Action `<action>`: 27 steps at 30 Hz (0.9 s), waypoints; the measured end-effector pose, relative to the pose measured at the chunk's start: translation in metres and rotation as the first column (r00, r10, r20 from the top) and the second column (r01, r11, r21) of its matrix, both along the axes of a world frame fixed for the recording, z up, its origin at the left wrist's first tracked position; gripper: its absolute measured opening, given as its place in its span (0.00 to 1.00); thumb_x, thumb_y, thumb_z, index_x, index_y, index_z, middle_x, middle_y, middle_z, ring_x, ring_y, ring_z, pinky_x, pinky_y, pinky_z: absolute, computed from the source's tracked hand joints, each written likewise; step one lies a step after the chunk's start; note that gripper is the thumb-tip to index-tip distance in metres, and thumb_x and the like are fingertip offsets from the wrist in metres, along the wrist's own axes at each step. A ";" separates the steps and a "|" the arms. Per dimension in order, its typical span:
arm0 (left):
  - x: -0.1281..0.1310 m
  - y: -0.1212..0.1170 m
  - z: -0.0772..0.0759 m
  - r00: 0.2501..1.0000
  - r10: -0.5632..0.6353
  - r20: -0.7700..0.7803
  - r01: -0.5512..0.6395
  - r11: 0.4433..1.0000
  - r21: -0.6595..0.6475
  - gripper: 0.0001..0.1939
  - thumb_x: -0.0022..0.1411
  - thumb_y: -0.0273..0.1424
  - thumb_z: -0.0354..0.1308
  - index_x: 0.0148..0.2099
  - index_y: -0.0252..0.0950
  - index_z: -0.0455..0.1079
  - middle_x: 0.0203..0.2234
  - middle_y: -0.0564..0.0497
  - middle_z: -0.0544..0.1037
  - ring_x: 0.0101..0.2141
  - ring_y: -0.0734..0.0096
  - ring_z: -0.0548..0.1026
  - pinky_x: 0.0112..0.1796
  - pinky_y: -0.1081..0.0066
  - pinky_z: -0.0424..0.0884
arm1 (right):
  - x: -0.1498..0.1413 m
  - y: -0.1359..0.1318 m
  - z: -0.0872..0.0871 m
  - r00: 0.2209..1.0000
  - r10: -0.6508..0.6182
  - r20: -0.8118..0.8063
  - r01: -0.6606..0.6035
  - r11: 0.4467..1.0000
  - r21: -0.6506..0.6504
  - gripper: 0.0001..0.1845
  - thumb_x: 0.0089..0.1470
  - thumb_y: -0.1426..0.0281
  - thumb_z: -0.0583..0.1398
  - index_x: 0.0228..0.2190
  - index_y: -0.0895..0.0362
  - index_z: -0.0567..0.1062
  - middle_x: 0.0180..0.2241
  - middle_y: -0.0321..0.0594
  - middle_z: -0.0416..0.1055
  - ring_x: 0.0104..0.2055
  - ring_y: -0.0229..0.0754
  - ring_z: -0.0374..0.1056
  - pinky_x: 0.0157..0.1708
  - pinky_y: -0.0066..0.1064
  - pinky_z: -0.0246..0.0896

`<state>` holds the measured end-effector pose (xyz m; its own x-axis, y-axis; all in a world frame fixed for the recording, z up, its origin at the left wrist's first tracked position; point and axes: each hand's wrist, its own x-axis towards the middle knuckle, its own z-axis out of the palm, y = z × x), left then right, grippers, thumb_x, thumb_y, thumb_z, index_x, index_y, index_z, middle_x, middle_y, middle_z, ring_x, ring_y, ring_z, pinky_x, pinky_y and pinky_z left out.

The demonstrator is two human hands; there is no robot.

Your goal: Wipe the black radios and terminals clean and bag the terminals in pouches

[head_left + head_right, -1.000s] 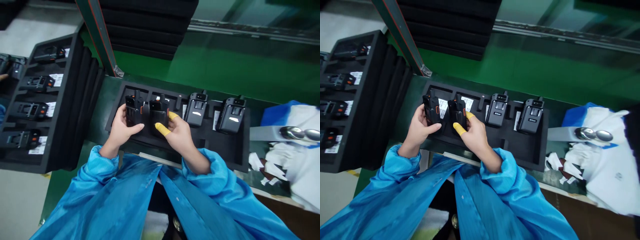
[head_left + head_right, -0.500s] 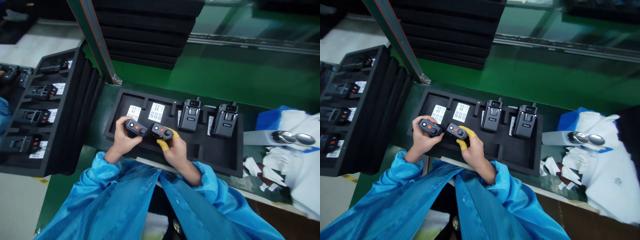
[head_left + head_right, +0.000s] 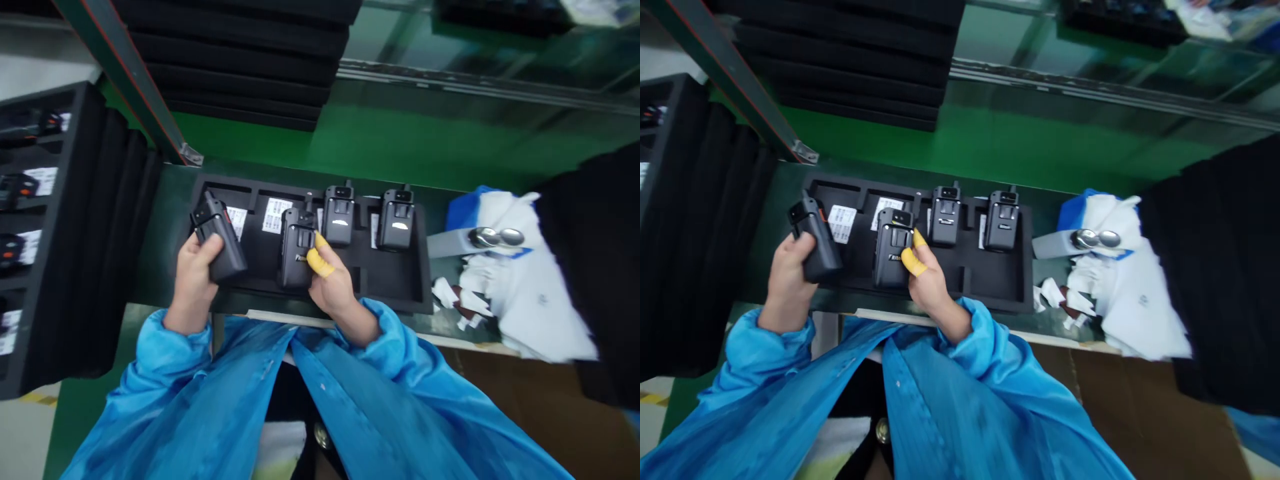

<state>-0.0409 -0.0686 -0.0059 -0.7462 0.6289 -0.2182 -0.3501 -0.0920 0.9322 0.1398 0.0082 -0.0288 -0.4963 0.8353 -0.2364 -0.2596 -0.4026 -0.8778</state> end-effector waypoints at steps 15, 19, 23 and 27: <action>0.003 -0.006 0.011 0.820 -0.571 -0.038 0.571 0.811 0.125 0.49 0.36 0.43 0.76 0.61 0.59 0.60 0.58 0.44 0.70 0.47 0.41 0.77 0.39 0.43 0.79 | 0.012 0.010 0.023 0.992 0.074 -0.102 -0.115 0.862 -0.494 0.18 0.59 0.61 0.48 0.34 0.56 0.74 0.32 0.42 0.77 0.28 0.38 0.66 0.24 0.28 0.64; 0.008 0.000 -0.002 0.830 -0.526 -0.185 0.542 0.839 0.043 0.63 0.35 0.38 0.78 0.68 0.59 0.46 0.52 0.45 0.74 0.38 0.56 0.81 0.33 0.62 0.81 | 0.012 0.011 0.018 0.994 0.089 -0.064 -0.108 0.878 -0.467 0.18 0.58 0.62 0.48 0.33 0.56 0.75 0.31 0.42 0.78 0.27 0.38 0.67 0.23 0.29 0.65; 0.015 0.005 -0.010 0.839 -0.486 -0.246 0.505 0.863 0.017 0.63 0.33 0.40 0.78 0.68 0.55 0.48 0.51 0.45 0.73 0.35 0.62 0.80 0.28 0.70 0.79 | 0.016 0.010 0.009 0.991 0.133 -0.010 -0.129 0.933 -0.336 0.16 0.57 0.60 0.51 0.34 0.55 0.75 0.32 0.43 0.78 0.28 0.39 0.69 0.23 0.31 0.69; 0.018 0.007 -0.001 0.853 -0.515 -0.082 0.520 0.852 0.061 0.61 0.34 0.45 0.78 0.67 0.54 0.50 0.47 0.48 0.76 0.36 0.58 0.81 0.33 0.63 0.80 | 0.020 0.009 0.007 0.987 0.163 -0.008 -0.159 0.953 -0.259 0.17 0.59 0.59 0.51 0.38 0.54 0.75 0.40 0.42 0.79 0.38 0.40 0.74 0.40 0.39 0.76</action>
<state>-0.0226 -0.0621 -0.0069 -0.3186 0.9406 -0.1173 -0.3102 0.0135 0.9506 0.1597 0.0174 -0.0220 -0.6144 0.6544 -0.4407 -0.1616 -0.6511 -0.7416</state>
